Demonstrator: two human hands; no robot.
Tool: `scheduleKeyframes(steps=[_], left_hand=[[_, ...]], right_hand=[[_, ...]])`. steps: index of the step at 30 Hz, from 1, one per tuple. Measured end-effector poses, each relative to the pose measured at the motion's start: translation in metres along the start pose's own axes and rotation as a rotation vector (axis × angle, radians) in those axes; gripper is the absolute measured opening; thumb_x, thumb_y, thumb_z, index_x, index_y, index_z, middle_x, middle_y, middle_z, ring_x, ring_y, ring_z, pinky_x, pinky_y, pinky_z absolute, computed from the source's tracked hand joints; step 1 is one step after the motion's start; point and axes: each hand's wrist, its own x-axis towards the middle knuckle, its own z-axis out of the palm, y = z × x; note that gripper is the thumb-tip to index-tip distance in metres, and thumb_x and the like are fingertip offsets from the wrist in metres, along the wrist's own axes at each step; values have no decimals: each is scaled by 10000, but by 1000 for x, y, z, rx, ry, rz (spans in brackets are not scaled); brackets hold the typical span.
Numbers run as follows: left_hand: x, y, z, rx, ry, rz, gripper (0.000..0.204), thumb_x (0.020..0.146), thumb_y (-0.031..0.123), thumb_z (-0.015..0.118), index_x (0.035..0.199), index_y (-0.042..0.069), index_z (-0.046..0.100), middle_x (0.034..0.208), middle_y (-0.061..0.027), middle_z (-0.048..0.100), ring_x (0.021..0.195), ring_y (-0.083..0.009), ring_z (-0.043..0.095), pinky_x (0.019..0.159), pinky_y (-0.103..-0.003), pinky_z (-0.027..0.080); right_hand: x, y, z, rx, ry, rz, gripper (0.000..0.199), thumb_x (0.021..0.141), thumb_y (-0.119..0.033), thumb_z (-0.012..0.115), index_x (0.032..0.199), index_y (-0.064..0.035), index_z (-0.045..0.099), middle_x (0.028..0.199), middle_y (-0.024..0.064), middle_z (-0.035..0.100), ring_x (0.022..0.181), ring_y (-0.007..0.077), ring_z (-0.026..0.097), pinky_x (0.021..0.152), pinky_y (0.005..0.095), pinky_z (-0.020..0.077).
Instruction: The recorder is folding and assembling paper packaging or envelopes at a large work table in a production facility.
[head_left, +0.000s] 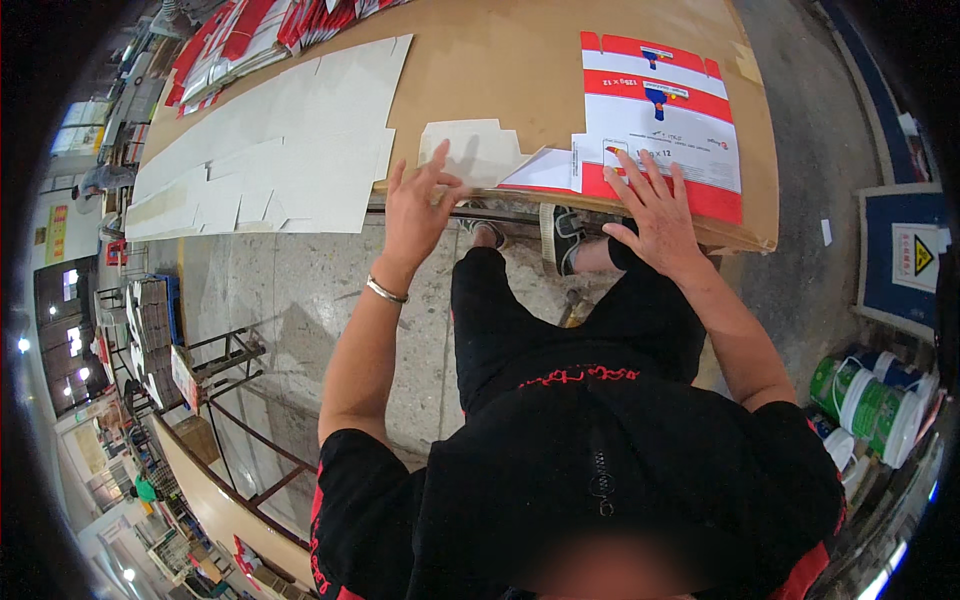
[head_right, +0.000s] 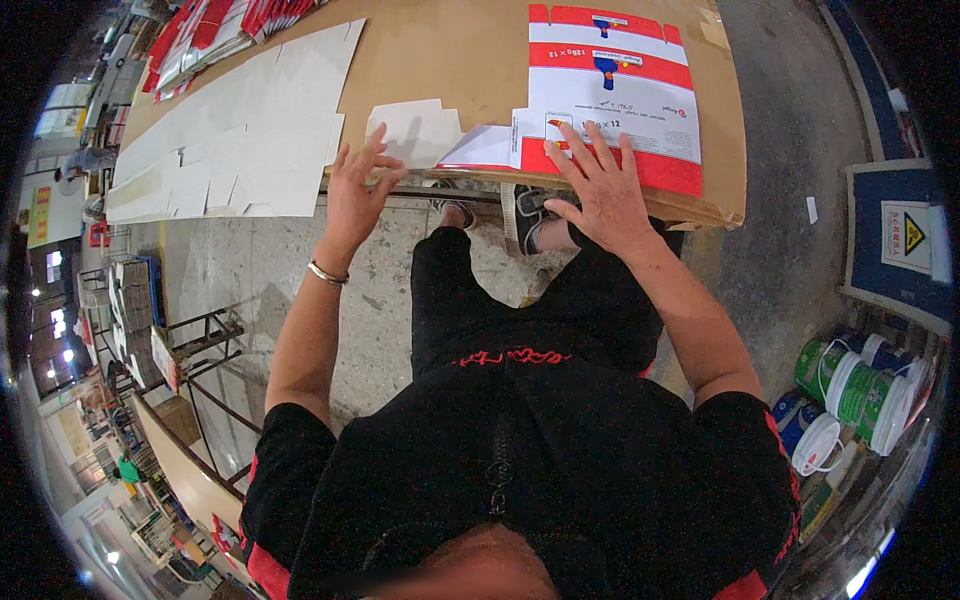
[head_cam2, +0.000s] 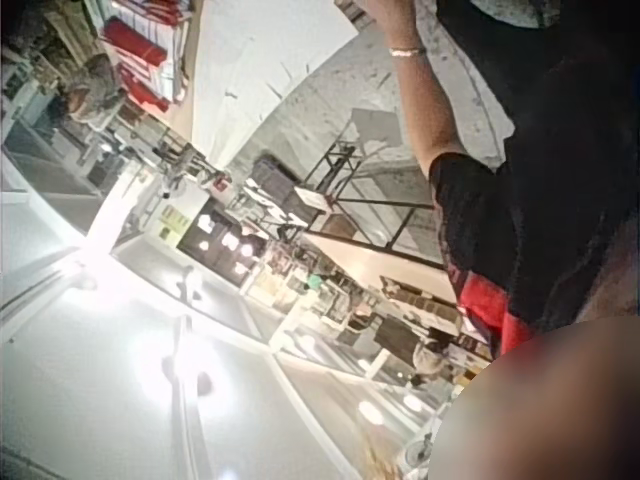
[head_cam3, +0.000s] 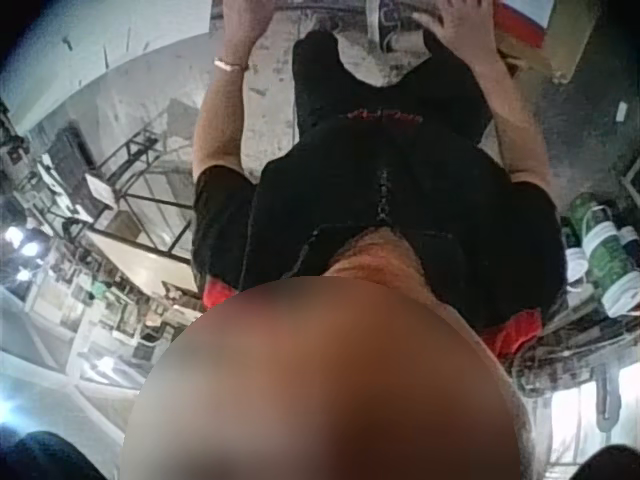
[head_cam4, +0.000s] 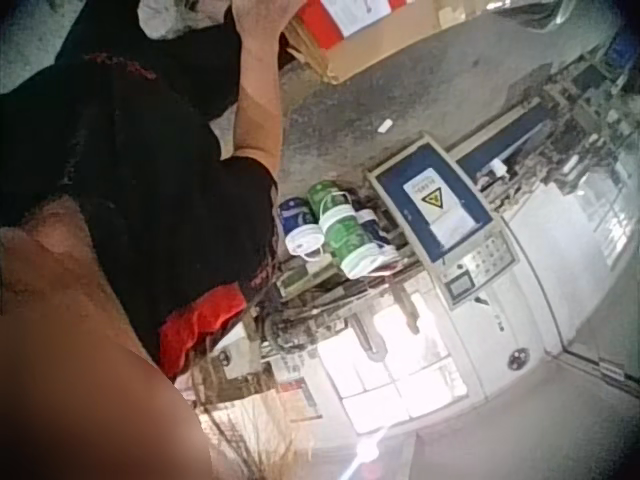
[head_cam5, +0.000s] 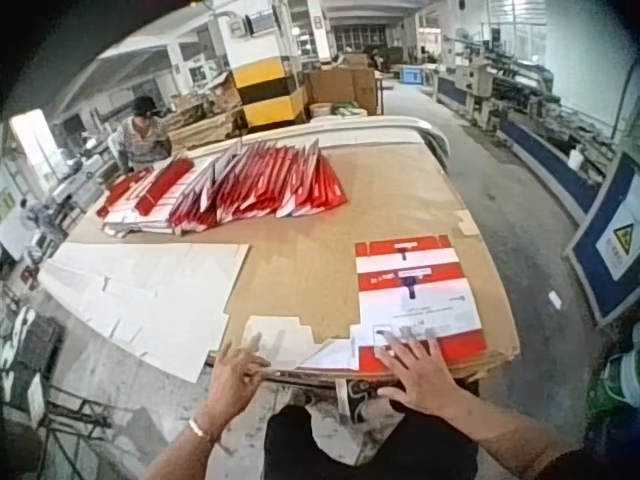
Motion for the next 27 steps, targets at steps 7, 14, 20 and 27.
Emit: scheduleKeyframes(steps=[7,14,20,27], left_hand=[[32,29,65,-1122,931,-398,642,817,119,751,1337,-58,418,1122,-68,599,1011,-198,561,897,-344,447],[47,35,82,-421,415,-355,360,966,145,494,1256,-67,467,1216,-225,586,1091,-337,590,901,-368,470],[45,43,74,-174,109,240,540,941,93,439,1459,43,294,1504,-177,304,1389,-328,300,1132,-463,231],[48,69,63,30,-70,318,604,912,313,536,1464,172,334,1534,-118,258,1407,-367,226,1109,-591,152]], right_hand=[[2,-5,1,22,10,35,732,831,-485,619,1451,-204,350,1517,72,299,1404,313,250,1103,613,170],[3,1,-8,-32,-124,26,566,905,-232,546,1442,-218,366,1526,31,296,1412,290,247,1093,625,184],[11,13,-22,-17,-49,-4,558,896,-55,427,1431,-209,384,1515,5,322,1388,262,304,1072,644,220],[10,18,-7,-65,-20,-7,541,901,-86,430,1425,-213,391,1514,2,323,1391,254,298,1059,657,228]])
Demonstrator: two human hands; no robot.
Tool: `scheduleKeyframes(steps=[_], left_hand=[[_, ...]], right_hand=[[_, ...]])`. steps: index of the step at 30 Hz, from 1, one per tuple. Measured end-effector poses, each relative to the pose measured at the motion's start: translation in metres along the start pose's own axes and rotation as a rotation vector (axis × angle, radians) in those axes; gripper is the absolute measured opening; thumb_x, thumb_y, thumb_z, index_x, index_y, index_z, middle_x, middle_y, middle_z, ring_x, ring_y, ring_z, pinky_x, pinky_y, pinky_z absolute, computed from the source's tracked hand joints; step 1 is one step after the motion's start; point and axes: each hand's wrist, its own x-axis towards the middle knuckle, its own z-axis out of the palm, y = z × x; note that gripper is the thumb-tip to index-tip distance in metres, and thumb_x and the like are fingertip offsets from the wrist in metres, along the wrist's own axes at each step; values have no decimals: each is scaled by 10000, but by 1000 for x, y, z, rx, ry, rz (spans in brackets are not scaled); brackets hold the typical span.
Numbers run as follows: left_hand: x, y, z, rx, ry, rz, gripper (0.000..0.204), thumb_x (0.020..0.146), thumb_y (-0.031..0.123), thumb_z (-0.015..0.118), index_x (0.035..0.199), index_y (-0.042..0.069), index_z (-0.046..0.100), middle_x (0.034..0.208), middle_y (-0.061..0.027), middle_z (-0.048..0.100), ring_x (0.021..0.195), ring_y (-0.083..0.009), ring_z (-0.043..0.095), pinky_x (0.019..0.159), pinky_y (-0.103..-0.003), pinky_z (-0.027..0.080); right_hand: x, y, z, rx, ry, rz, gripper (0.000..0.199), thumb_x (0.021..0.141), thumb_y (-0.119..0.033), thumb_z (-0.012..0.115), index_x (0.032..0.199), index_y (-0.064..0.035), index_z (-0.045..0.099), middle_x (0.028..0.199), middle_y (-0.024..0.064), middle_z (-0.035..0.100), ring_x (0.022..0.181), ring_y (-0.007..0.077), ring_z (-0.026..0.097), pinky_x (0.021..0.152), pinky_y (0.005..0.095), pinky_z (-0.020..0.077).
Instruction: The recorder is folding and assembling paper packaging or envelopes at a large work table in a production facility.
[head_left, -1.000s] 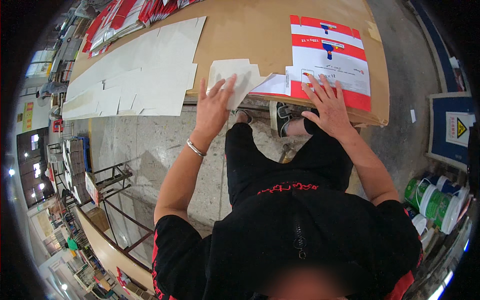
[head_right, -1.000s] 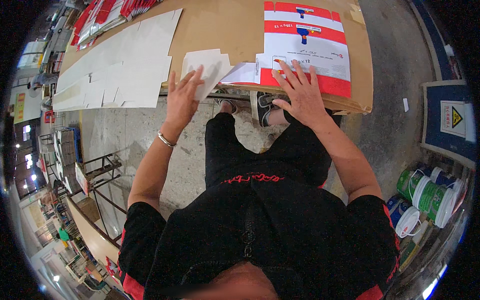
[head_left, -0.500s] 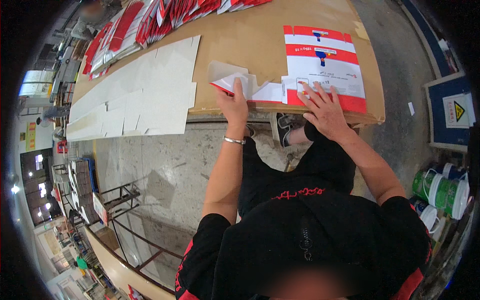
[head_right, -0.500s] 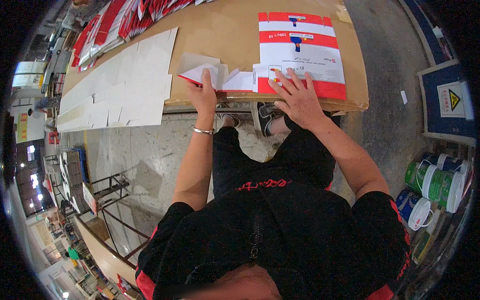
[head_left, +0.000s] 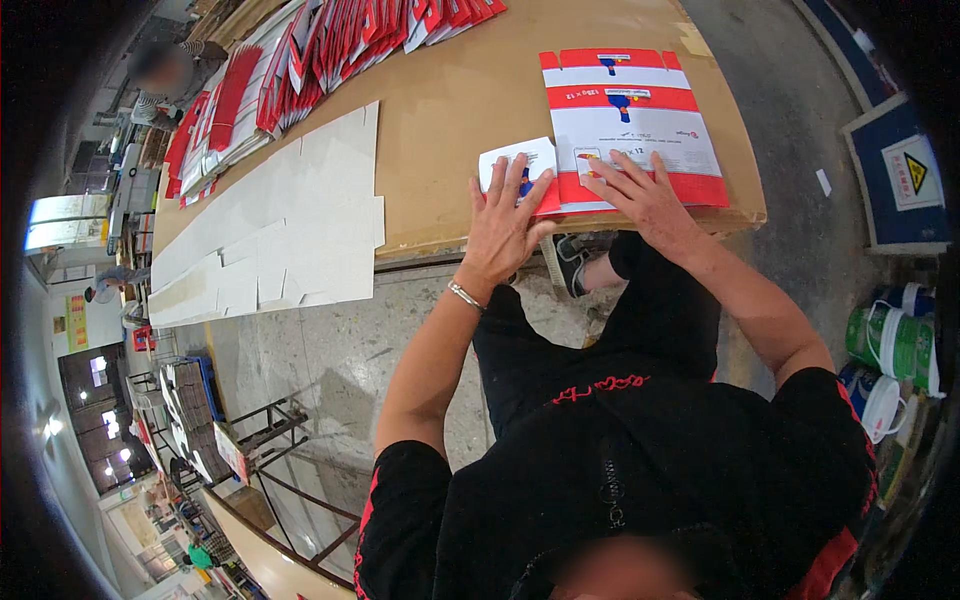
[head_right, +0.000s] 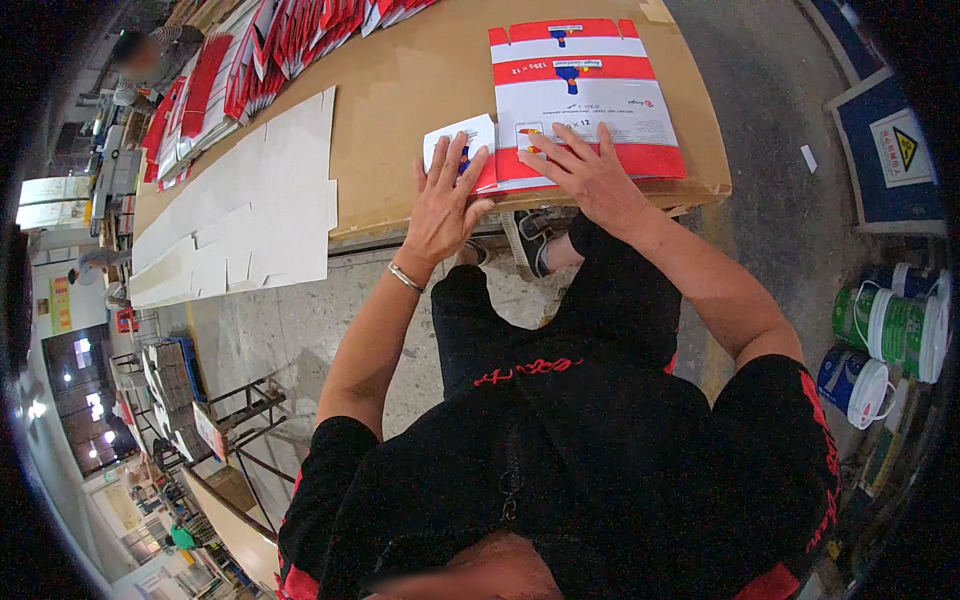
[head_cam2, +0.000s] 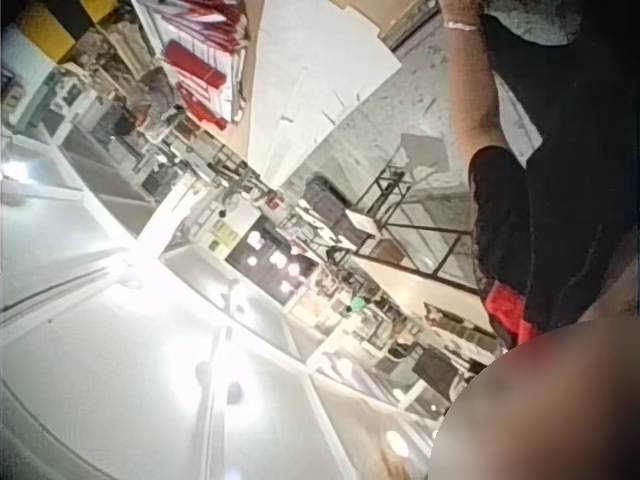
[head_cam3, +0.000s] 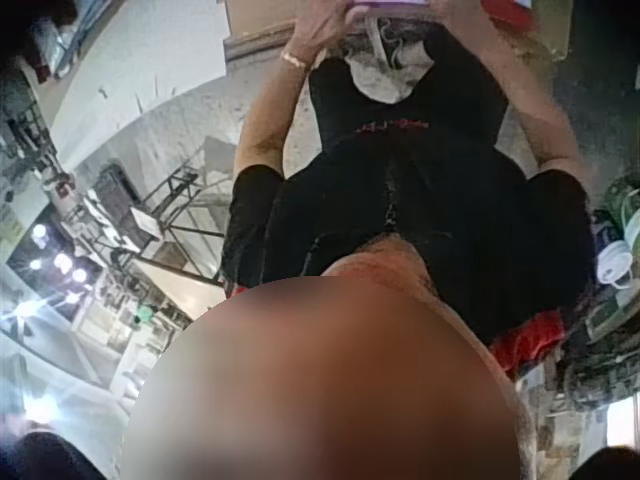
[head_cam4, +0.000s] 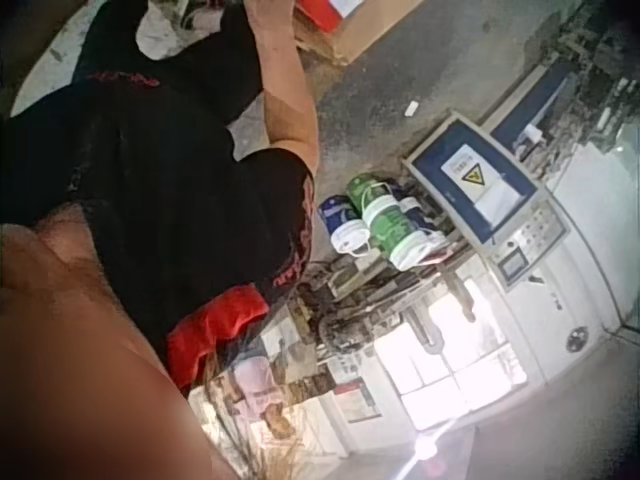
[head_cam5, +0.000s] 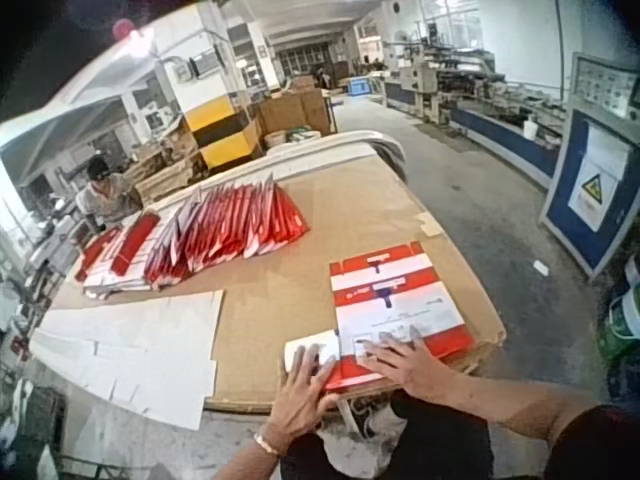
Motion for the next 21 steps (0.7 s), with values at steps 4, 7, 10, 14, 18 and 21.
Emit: scheduleKeyframes(steps=[4,7,10,14,18,21], left_hand=[[6,1,8,169,-42,-70,581,913,425,513,1451,268,363,1503,-125,301,1369,-370,272,1038,-662,217],[4,2,11,180,-45,-81,548,925,434,493,1442,292,377,1501,-120,300,1374,-369,260,1011,-688,232],[4,6,12,216,-68,-82,531,934,434,478,1439,297,382,1502,-120,294,1374,-368,258,1015,-683,234],[4,8,11,158,-90,-80,542,917,425,518,1430,311,385,1499,-130,285,1385,-390,225,996,-730,223],[1,1,13,50,-101,-128,513,911,423,536,1393,262,459,1515,-120,287,1409,-370,203,1024,-716,164],[5,-6,17,-68,-113,-174,532,882,422,589,1371,237,493,1524,-106,286,1421,-349,192,1038,-707,129]], right_hand=[[-2,-3,7,-117,60,-28,537,896,-164,487,1419,-240,393,1481,8,359,1358,247,322,997,676,295],[-4,-5,12,-131,61,-29,534,894,-175,488,1417,-235,398,1476,13,366,1361,253,317,1000,681,280],[-8,-6,12,-110,59,-34,533,892,-172,487,1415,-227,402,1471,18,375,1362,259,317,1006,683,266],[-12,-2,10,-46,22,-60,526,890,-142,481,1408,-209,416,1467,27,384,1365,264,320,1037,673,226],[-17,3,11,5,-3,-108,528,879,-142,500,1400,-192,429,1469,28,386,1373,259,317,1065,657,193],[-16,0,10,85,5,-103,529,864,-196,553,1382,-162,450,1463,30,403,1384,247,307,1083,654,157]])
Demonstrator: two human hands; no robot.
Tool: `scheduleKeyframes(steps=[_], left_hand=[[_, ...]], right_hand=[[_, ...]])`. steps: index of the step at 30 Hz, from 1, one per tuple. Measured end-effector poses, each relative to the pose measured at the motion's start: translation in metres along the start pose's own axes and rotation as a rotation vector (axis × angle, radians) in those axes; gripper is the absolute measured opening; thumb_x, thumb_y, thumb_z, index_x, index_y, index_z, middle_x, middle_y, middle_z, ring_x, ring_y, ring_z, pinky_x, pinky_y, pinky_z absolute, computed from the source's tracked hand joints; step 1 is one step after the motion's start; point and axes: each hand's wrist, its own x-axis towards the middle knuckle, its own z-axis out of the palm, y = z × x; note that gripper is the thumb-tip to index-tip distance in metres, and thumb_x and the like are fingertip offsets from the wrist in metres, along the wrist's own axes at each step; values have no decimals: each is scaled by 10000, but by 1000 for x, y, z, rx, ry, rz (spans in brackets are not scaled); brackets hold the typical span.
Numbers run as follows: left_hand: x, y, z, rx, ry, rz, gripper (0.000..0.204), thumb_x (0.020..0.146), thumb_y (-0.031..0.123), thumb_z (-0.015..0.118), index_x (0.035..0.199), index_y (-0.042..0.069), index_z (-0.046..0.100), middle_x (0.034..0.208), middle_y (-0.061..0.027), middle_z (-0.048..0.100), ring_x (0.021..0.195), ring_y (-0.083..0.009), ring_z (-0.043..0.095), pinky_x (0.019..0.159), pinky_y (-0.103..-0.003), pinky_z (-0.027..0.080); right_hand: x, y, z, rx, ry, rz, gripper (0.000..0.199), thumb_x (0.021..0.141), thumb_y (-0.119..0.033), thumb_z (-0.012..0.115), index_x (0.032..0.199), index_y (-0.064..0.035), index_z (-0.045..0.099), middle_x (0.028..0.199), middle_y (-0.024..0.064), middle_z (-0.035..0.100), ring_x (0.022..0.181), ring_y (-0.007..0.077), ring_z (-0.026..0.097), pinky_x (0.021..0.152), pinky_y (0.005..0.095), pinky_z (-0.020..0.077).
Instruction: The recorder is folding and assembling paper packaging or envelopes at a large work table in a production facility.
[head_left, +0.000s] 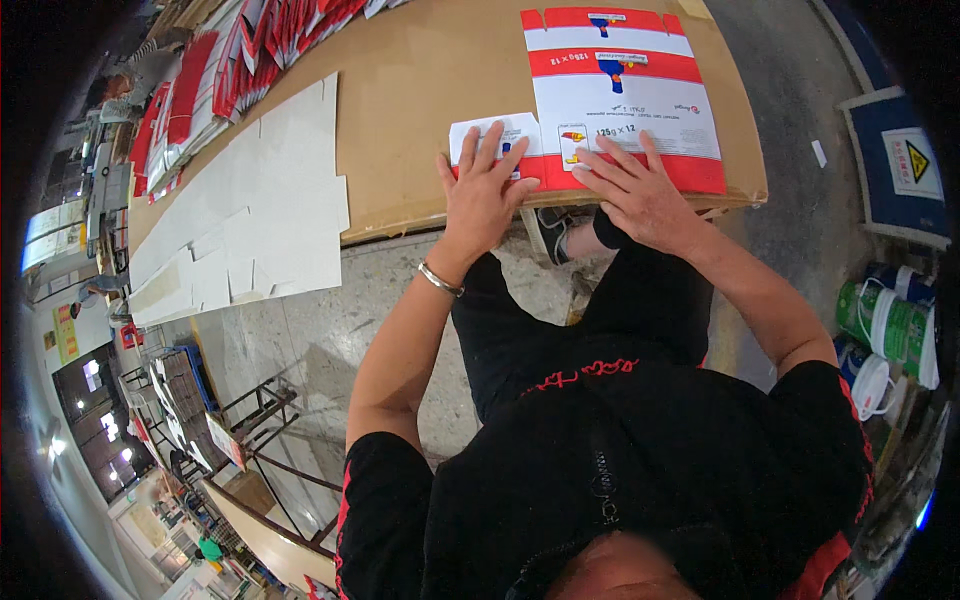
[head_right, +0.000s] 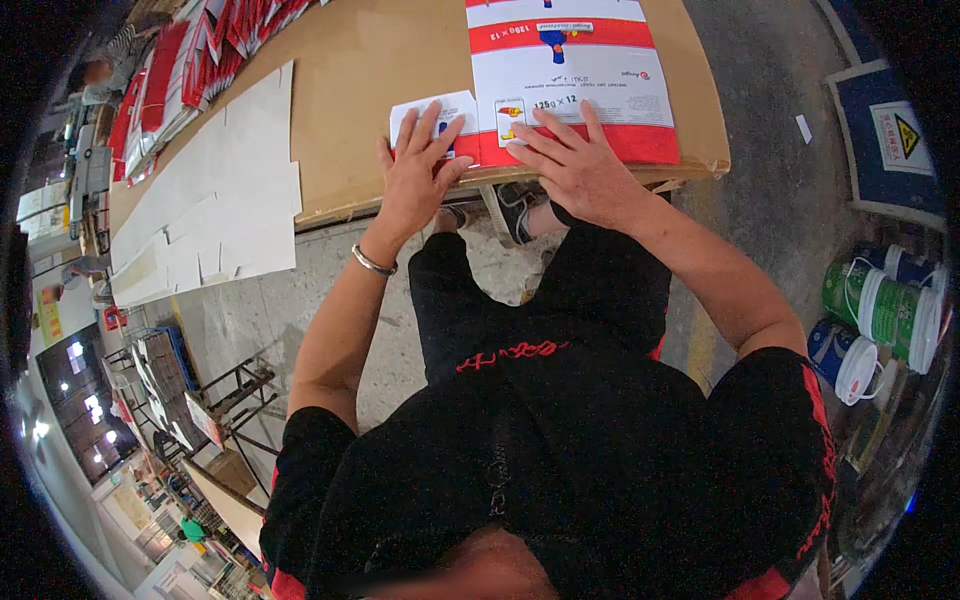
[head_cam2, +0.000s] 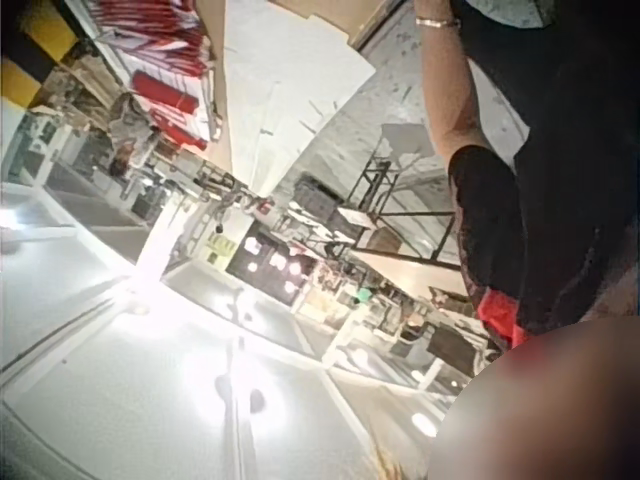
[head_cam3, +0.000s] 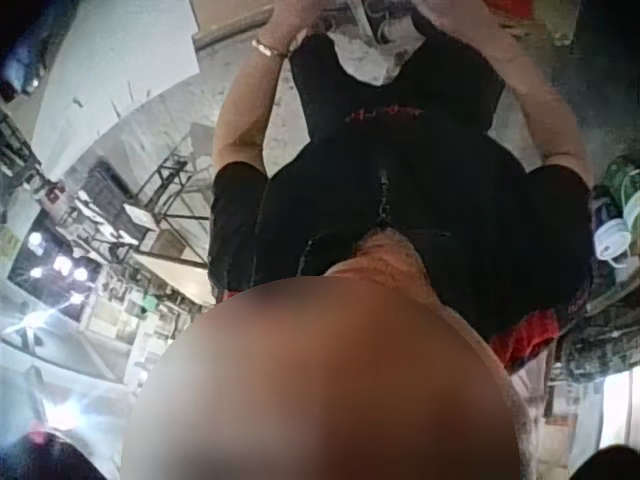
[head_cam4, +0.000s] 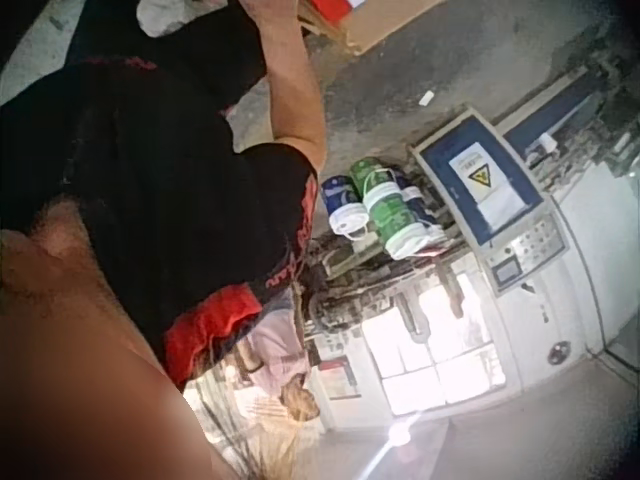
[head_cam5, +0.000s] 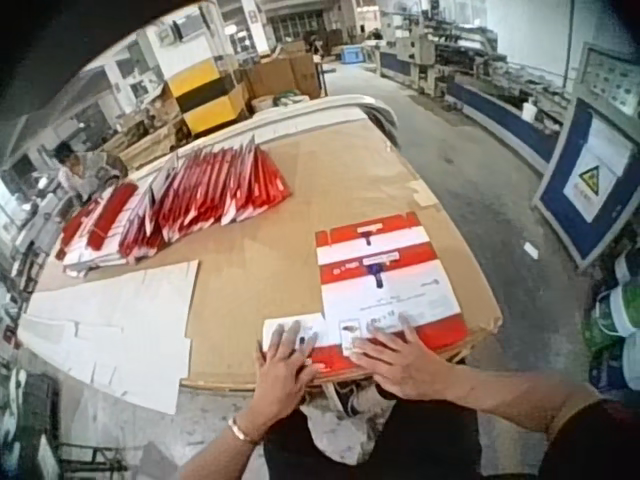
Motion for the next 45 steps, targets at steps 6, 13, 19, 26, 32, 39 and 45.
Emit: scheduleKeyframes(steps=[6,13,19,26,32,39,45], left_hand=[[47,4,-10,-14,-109,-32,659,786,437,696,1375,227,488,1525,-93,297,1421,-342,202,1050,-696,126],[77,-8,21,-274,216,-191,771,768,417,724,1382,51,436,1448,-223,371,1364,-350,322,1112,-520,220],[8,91,-9,-1341,-6,-119,702,888,146,633,1464,4,258,1530,-235,208,1421,-320,214,1126,-392,257],[-33,-60,-84,-65,183,-268,790,783,266,735,1443,77,344,1543,-215,187,1422,-397,187,1118,-533,205],[-124,-124,-115,301,-99,-797,1027,655,401,795,1472,75,266,1561,-183,153,1443,-395,101,1105,-626,116],[-147,-125,-98,175,31,-789,779,746,161,683,1439,61,343,1527,-165,268,1421,-396,198,1111,-610,145],[-145,-103,-123,342,324,-691,401,819,-32,499,1192,64,609,1249,-110,606,1278,-305,480,1116,-602,169]], right_hand=[[2,6,-6,112,33,20,552,845,-249,617,1362,-124,468,1465,32,407,1375,231,325,1102,605,177],[-19,-52,-31,1037,52,416,245,897,-209,611,1061,-29,637,1044,110,659,1020,249,614,901,395,485],[-34,-63,-37,2008,280,1208,406,953,-197,547,1317,-58,433,1208,76,572,1020,200,601,907,341,496],[-13,212,-39,868,229,1059,315,947,-186,582,1243,-79,588,917,6,658,732,53,553,668,238,469],[195,413,-8,429,132,899,391,786,-244,743,1149,-114,679,916,83,707,803,155,644,744,311,513],[458,297,86,441,97,682,237,866,-158,648,1071,-54,706,855,98,706,743,152,626,675,321,514],[395,188,50,78,478,428,429,910,-164,542,1311,-19,492,1041,125,646,859,205,612,813,353,505]])
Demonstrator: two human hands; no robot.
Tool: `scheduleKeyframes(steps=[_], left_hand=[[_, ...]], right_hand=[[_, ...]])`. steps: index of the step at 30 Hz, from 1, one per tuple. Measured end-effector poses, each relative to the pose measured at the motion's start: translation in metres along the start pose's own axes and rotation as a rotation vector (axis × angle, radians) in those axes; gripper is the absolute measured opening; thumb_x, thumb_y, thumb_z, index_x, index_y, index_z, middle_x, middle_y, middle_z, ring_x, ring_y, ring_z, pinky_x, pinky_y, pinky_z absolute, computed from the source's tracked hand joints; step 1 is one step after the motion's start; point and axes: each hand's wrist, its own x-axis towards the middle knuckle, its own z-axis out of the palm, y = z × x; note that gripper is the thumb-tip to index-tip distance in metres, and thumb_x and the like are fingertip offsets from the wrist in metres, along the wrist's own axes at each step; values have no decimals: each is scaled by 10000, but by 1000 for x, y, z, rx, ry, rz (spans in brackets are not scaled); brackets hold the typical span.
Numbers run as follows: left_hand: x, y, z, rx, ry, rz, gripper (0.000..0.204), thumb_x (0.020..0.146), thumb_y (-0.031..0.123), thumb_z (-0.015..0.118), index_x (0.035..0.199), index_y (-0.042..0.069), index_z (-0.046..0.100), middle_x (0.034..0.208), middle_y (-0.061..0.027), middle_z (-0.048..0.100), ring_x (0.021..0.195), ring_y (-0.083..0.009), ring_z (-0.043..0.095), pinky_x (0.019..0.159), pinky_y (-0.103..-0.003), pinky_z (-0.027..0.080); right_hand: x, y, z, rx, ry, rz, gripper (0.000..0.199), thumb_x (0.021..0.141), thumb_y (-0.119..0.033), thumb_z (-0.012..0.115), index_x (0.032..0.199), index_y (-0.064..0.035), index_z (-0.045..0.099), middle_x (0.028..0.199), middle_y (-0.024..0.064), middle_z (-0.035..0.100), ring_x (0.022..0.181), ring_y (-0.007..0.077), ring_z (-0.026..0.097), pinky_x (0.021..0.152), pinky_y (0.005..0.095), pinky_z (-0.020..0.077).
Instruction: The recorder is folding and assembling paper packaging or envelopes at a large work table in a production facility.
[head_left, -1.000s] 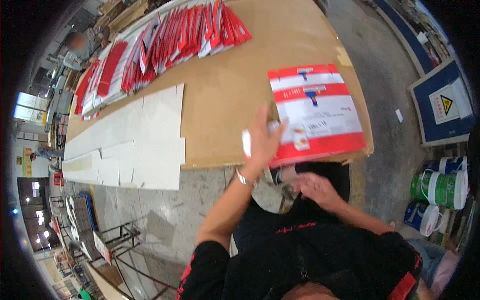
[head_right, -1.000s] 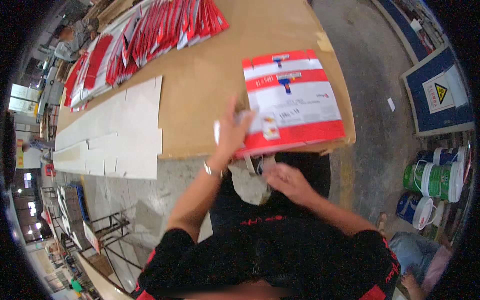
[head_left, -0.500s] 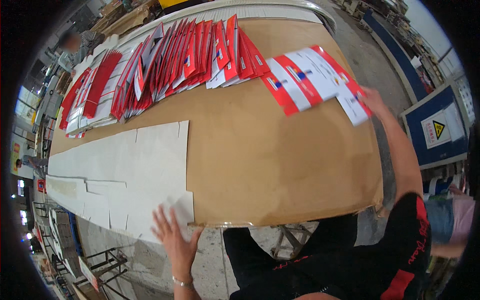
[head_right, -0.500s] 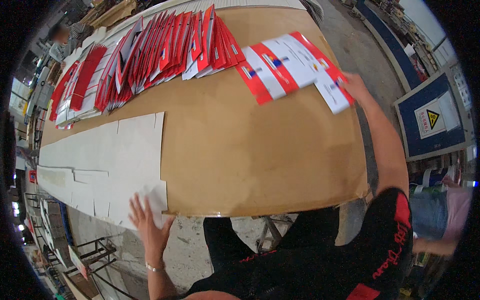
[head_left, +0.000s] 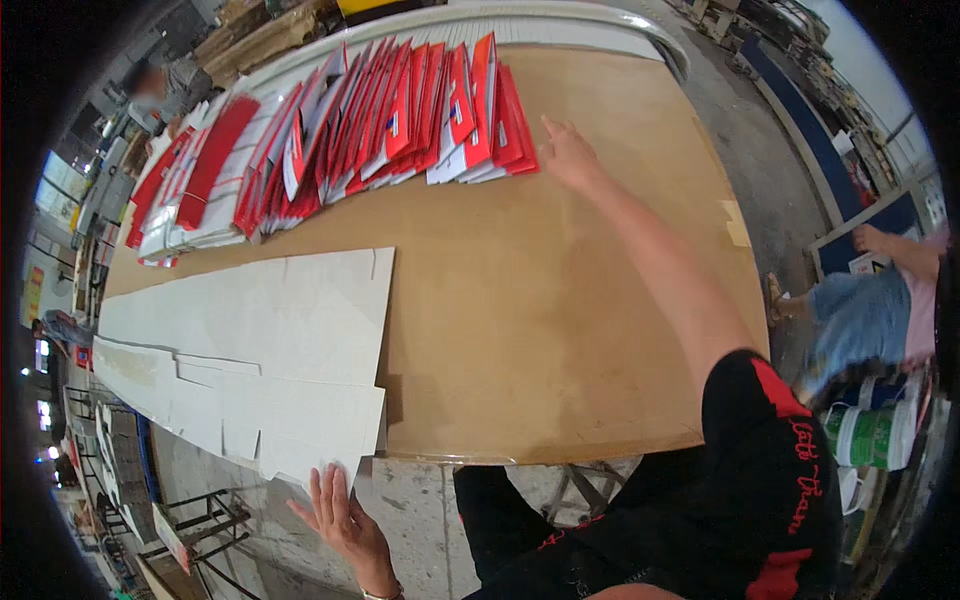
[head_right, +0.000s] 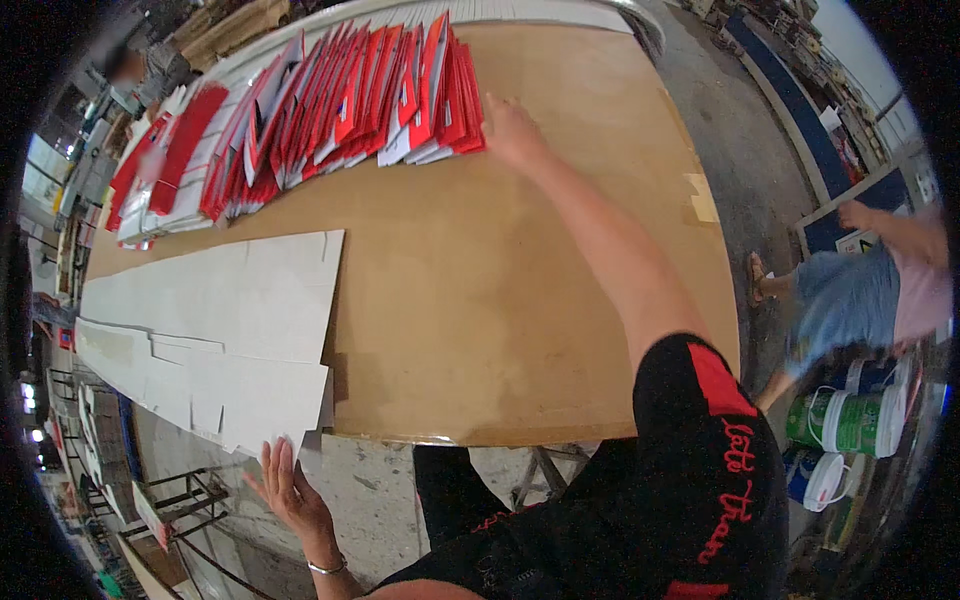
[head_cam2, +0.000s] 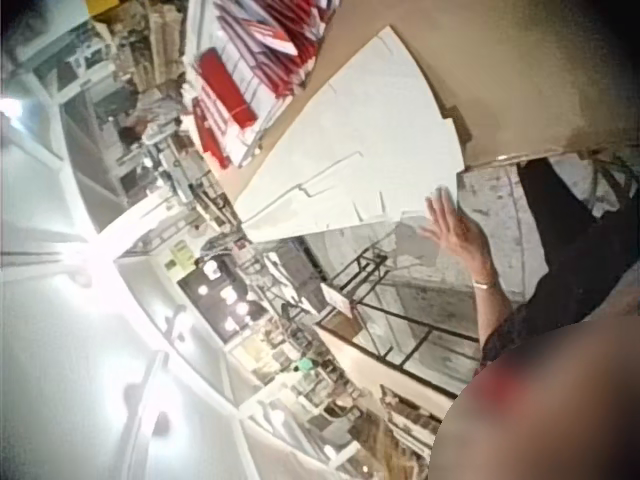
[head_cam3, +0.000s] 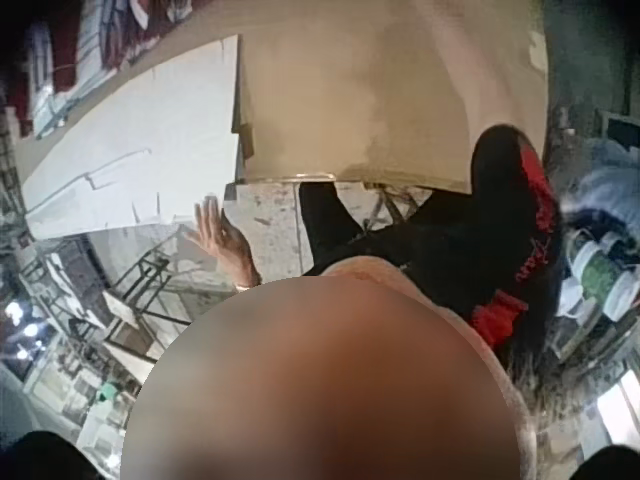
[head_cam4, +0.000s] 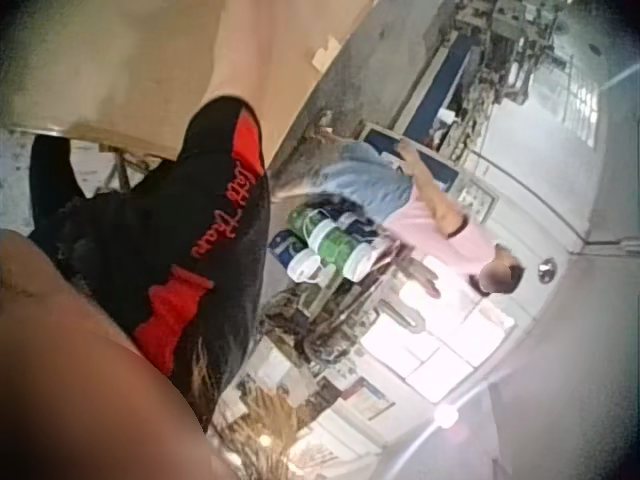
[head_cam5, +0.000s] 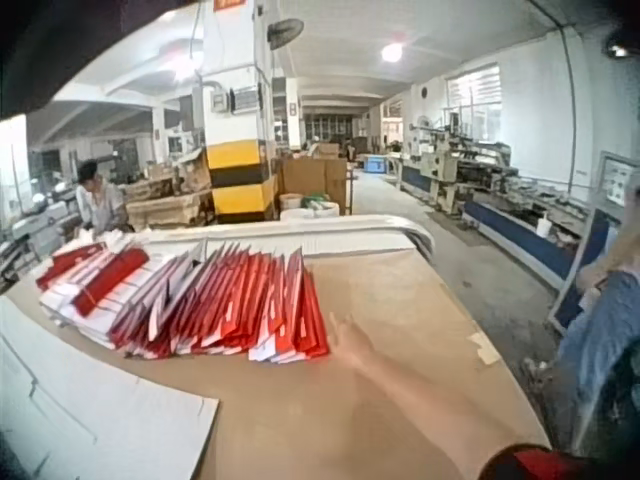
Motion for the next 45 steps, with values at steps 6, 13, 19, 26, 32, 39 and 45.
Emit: scheduleKeyframes(steps=[6,13,19,26,32,39,45], left_hand=[[17,73,-12,-447,253,439,260,825,-38,526,1006,77,675,967,-65,691,1049,-259,626,1091,-566,269],[-17,131,-29,-393,-172,464,544,706,85,739,1218,67,556,1243,-120,569,1167,-339,521,1040,-453,371],[3,83,47,-348,-220,653,499,714,108,741,1193,83,602,1217,-122,593,1138,-314,531,988,-442,400],[13,115,88,-810,-408,287,268,737,114,727,1003,90,710,1175,-111,628,1041,-286,568,916,-396,432],[0,155,97,-309,34,782,318,781,114,694,1083,24,656,1322,-132,532,1225,-378,460,1010,-496,365],[-12,207,87,-884,-456,473,272,904,170,572,1101,-12,616,1125,-206,628,1247,-357,482,1102,-506,250],[-34,226,121,-622,-38,608,301,867,134,592,1151,35,612,1232,-120,593,1274,-311,464,1093,-614,179]], right_hand=[[-194,-176,-177,631,-409,-874,449,750,-253,674,1140,-50,582,1098,106,591,1035,285,559,956,408,407],[-299,-83,-233,420,-134,-480,127,768,-118,595,887,-76,604,907,64,604,906,229,587,804,362,449],[-365,-18,-311,521,-128,38,103,841,-15,585,940,-25,554,892,133,578,836,335,588,727,399,480],[-411,2,-323,408,-115,137,126,840,-15,590,957,-43,553,898,119,588,877,323,589,762,389,473],[-413,12,-295,204,13,41,213,811,-104,656,1004,-64,575,895,99,612,844,299,609,807,413,457],[-394,3,-293,381,-102,580,490,763,-227,729,1190,-61,555,735,68,610,722,265,626,771,358,482],[-429,-4,-273,463,327,632,700,742,-145,770,1333,-51,406,1044,111,551,892,191,580,781,341,487]])
